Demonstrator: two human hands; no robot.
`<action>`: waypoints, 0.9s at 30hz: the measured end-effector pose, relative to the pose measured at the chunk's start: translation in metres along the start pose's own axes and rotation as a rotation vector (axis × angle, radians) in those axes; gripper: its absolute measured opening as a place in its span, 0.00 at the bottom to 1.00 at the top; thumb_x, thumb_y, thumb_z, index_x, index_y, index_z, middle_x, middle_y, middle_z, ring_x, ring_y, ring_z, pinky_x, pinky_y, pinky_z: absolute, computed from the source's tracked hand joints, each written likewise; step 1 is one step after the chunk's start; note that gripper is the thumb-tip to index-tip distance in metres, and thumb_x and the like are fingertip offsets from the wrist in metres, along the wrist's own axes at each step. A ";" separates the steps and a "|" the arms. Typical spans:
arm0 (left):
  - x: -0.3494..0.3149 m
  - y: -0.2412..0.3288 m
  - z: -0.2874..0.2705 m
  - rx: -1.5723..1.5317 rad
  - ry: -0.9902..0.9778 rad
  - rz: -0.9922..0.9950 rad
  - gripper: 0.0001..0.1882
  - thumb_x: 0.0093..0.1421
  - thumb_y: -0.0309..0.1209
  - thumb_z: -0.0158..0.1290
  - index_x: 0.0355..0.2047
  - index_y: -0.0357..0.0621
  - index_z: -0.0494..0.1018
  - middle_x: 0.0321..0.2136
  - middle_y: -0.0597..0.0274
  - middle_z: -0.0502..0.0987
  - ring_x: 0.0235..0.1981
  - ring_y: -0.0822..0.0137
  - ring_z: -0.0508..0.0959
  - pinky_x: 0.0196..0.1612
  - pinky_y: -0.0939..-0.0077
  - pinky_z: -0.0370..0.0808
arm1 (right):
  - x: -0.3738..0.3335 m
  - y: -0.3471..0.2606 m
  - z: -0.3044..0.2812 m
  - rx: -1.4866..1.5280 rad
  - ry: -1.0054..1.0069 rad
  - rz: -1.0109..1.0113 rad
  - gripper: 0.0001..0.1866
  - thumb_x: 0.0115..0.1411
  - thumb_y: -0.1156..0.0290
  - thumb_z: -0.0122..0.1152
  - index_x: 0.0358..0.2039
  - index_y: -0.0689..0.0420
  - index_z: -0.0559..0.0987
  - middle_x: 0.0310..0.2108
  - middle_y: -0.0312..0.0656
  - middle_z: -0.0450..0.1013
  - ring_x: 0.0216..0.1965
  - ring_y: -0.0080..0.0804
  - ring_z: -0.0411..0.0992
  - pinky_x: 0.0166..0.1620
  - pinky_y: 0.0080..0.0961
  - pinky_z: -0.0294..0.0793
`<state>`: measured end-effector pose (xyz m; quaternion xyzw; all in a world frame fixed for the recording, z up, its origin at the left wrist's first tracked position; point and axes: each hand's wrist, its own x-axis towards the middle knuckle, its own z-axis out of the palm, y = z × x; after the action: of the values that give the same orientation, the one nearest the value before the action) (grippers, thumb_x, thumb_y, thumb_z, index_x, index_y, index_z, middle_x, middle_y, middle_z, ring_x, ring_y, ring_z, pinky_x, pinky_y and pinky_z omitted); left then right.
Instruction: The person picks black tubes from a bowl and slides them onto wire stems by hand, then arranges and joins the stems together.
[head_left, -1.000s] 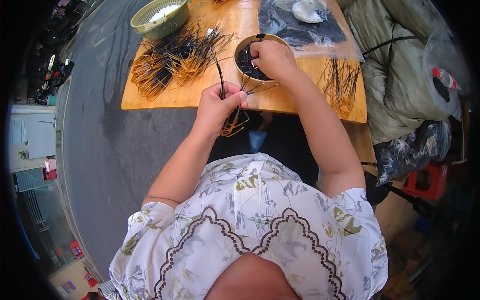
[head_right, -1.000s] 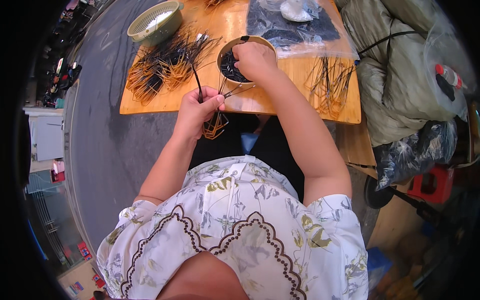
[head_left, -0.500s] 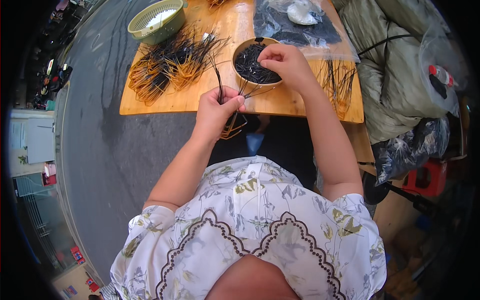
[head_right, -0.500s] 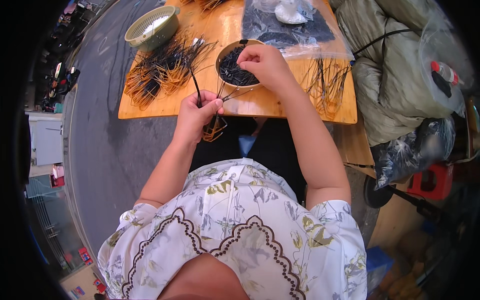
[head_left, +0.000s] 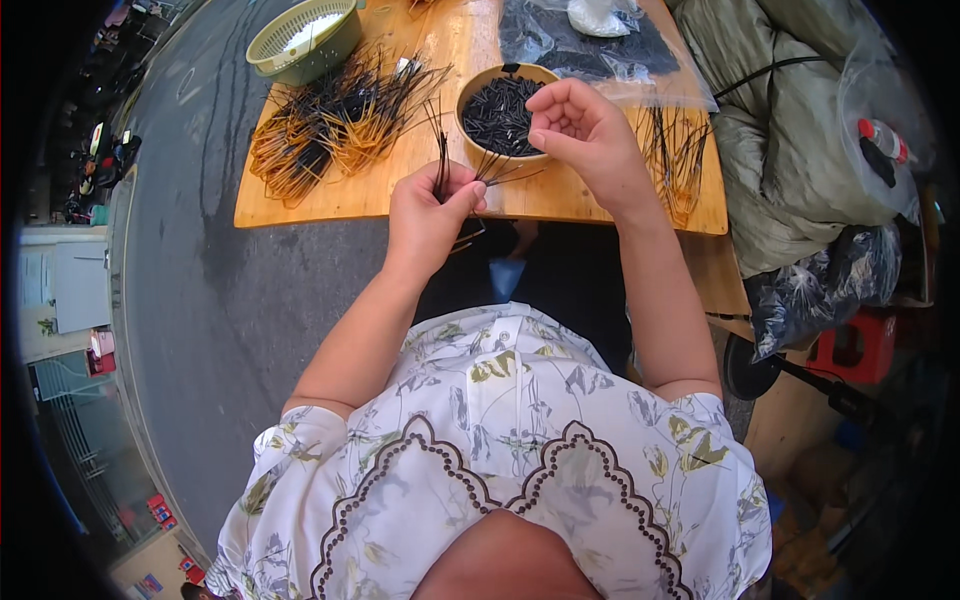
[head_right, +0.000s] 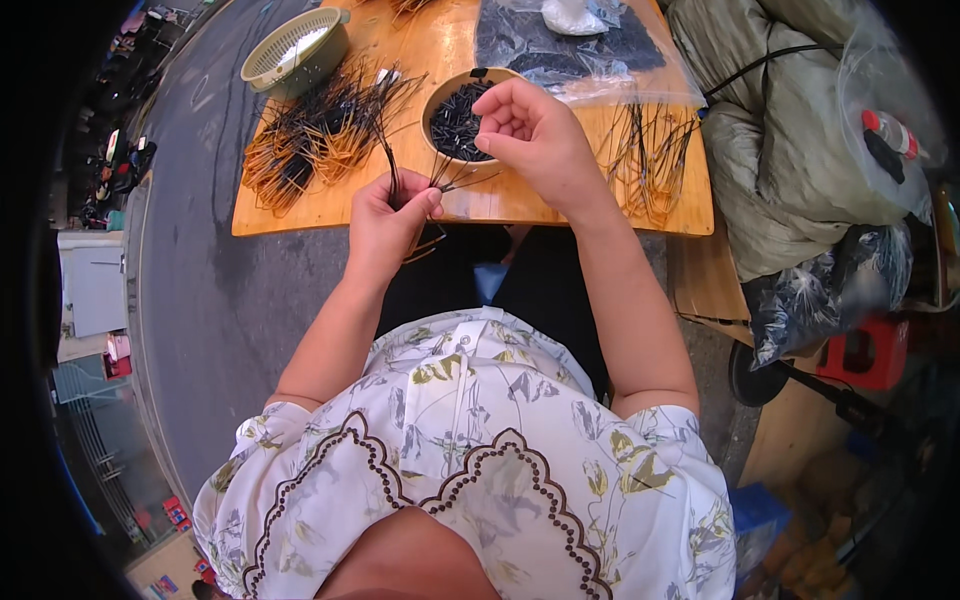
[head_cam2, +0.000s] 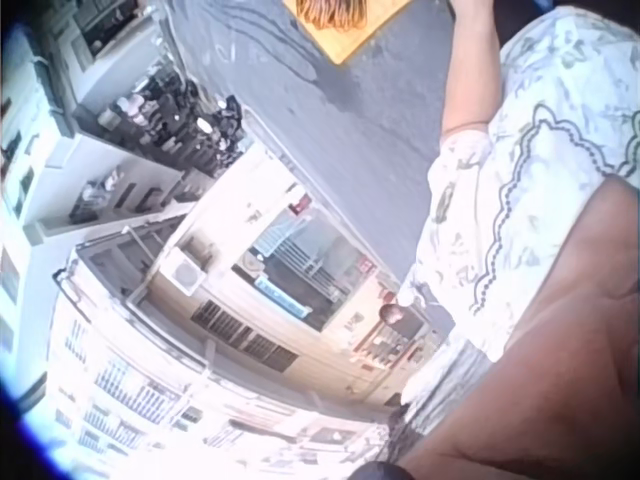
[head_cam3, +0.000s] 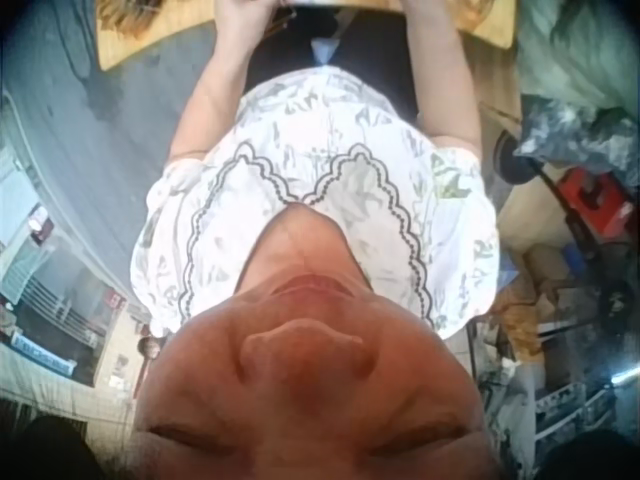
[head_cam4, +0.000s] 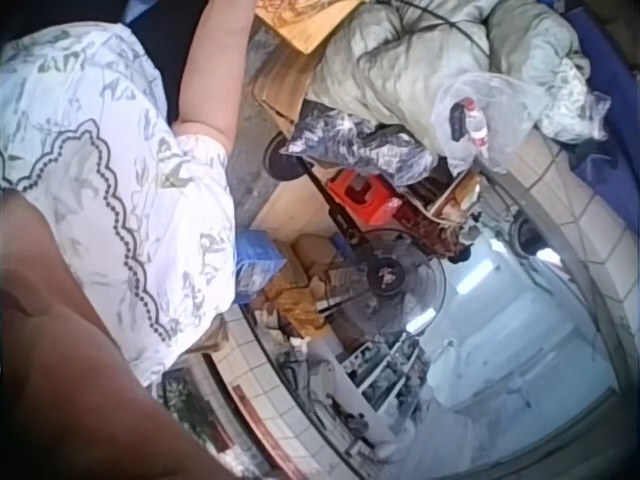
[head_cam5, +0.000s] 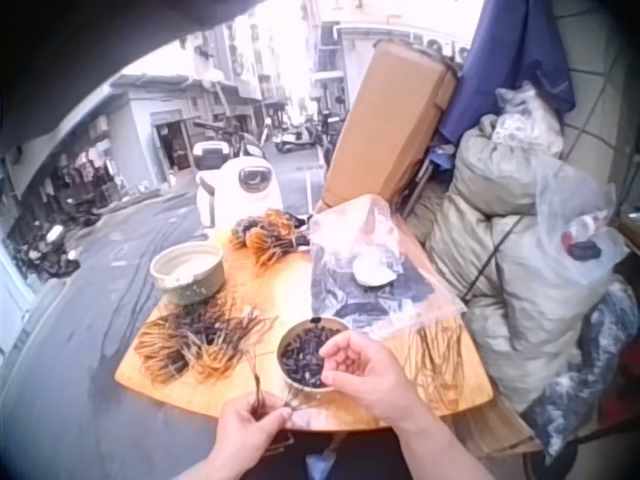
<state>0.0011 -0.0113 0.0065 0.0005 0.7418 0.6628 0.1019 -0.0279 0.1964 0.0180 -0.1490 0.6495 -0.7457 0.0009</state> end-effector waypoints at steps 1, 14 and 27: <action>0.000 0.000 0.000 0.006 0.001 0.002 0.03 0.55 0.20 0.55 0.29 0.34 0.73 0.21 0.65 0.76 0.23 0.78 0.75 0.28 0.85 0.72 | -0.001 0.000 0.000 0.001 0.000 0.001 0.13 0.53 0.81 0.60 0.40 0.59 0.73 0.30 0.29 0.69 0.33 0.13 0.68 0.39 0.09 0.68; -0.001 -0.002 0.003 0.068 0.001 0.063 0.02 0.55 0.20 0.55 0.29 0.33 0.73 0.21 0.66 0.75 0.23 0.79 0.74 0.29 0.85 0.71 | -0.006 0.000 -0.004 -0.008 0.012 0.024 0.13 0.54 0.78 0.60 0.41 0.60 0.73 0.30 0.29 0.70 0.32 0.12 0.67 0.38 0.09 0.66; -0.001 -0.004 0.005 0.120 0.007 0.100 0.02 0.54 0.20 0.55 0.28 0.33 0.73 0.20 0.66 0.75 0.22 0.79 0.74 0.29 0.84 0.72 | -0.007 0.000 -0.007 -0.003 -0.090 0.002 0.17 0.52 0.81 0.60 0.44 0.60 0.71 0.29 0.30 0.70 0.31 0.13 0.67 0.37 0.10 0.66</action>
<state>0.0035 -0.0067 0.0017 0.0413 0.7798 0.6213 0.0657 -0.0227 0.2042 0.0154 -0.1818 0.6501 -0.7372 0.0308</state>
